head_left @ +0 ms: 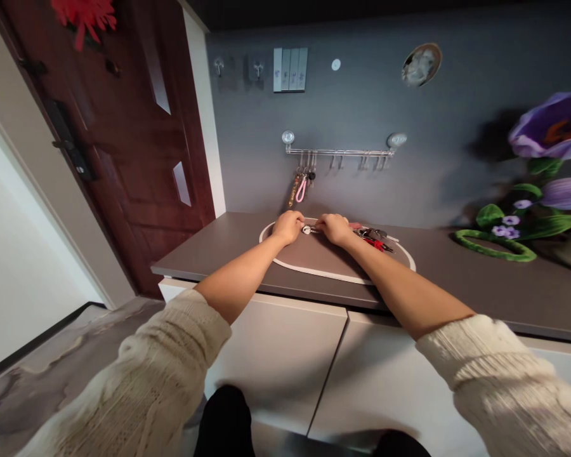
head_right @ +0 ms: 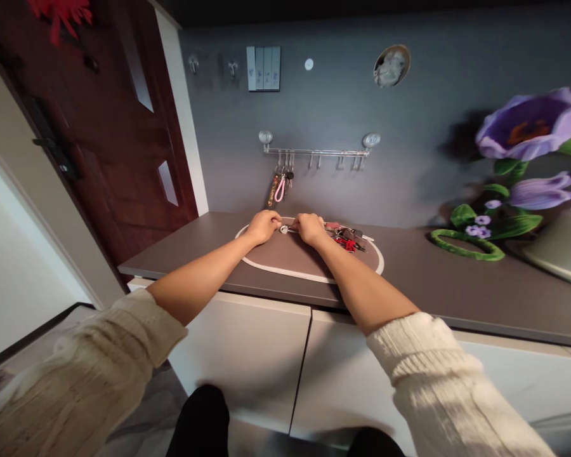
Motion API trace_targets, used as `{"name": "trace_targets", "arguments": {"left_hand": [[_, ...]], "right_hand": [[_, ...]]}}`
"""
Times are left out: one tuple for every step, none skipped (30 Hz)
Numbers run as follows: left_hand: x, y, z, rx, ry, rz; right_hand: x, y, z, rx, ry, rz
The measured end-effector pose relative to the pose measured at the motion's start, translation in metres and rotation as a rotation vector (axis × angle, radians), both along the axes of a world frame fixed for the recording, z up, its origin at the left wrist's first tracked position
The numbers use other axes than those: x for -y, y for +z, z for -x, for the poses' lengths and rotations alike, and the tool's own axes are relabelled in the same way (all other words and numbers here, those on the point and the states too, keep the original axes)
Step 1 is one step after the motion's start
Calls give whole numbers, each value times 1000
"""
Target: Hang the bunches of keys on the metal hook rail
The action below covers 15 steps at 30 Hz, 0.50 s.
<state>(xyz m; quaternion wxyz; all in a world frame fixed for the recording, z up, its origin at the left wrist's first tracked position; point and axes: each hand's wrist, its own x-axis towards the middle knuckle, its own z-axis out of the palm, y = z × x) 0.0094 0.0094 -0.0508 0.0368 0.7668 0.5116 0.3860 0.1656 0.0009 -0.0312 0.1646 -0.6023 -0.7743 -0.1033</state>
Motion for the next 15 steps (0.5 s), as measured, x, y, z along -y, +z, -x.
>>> {"name": "trace_targets", "arguments": {"left_hand": [[0, 1, 0, 5, -1, -3], [1, 1, 0, 10, -3, -7], [1, 2, 0, 13, -8, -12], [1, 2, 0, 17, -15, -18], [1, 3, 0, 20, -23, -22], [1, 3, 0, 24, -32, -26], [1, 4, 0, 28, -39, -30], [2, 4, -1, 33, -44, -34], [2, 4, -1, 38, -50, -38], [2, 5, -1, 46, -53, -43], [3, 6, -1, 56, -56, -48], [4, 6, -1, 69, -58, -53], [4, 7, -2, 86, -62, -57], [5, 8, -2, 106, -68, -60], [5, 8, -2, 125, -77, -62]], "right_hand": [[0, 1, 0, -25, 17, -2], [1, 1, -1, -49, 37, -6], [1, 2, -2, -70, 60, -13], [1, 3, -2, -91, 84, -23], [0, 4, -3, -112, 108, -39], [0, 4, -4, -136, 130, -59], [0, 5, -4, -162, 150, -82], [1, 7, -4, -186, 170, -105], [1, 8, -5, -209, 189, -127], [2, 9, -5, -230, 207, -147], [2, 10, -4, -252, 223, -166], [3, 11, -4, -274, 241, -183], [4, 12, -4, -299, 258, -199], [5, 14, -3, -330, 272, -212], [7, 15, -3, -364, 285, -221]]}}
